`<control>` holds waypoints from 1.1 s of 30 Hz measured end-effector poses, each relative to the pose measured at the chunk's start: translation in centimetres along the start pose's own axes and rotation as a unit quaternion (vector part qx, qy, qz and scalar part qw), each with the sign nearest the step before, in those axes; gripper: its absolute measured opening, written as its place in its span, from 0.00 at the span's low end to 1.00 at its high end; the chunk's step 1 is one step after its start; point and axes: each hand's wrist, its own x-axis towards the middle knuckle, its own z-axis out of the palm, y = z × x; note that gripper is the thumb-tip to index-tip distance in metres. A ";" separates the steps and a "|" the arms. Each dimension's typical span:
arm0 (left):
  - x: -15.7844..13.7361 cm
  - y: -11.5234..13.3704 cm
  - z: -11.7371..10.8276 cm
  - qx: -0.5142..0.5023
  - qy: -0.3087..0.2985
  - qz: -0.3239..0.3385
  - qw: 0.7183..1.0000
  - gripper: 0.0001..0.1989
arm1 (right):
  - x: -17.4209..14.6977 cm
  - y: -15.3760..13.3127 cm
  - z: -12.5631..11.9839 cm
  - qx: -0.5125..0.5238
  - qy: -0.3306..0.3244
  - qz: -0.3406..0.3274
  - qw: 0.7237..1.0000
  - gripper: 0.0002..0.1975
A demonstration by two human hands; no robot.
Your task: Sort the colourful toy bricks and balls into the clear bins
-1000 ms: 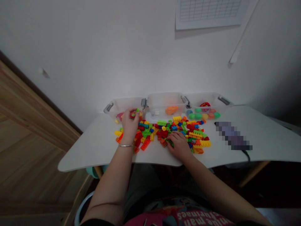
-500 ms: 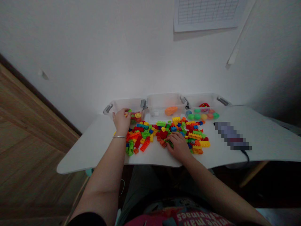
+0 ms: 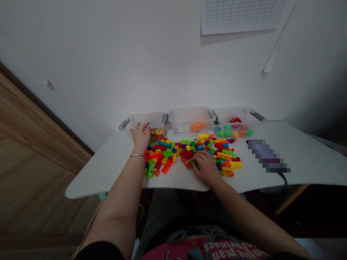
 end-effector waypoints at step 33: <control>-17.5 7.7 3.0 0.077 -0.173 0.234 0.954 0.21 | 0.0 0.4 -1.2 0.001 0.054 0.009 0.999 0.11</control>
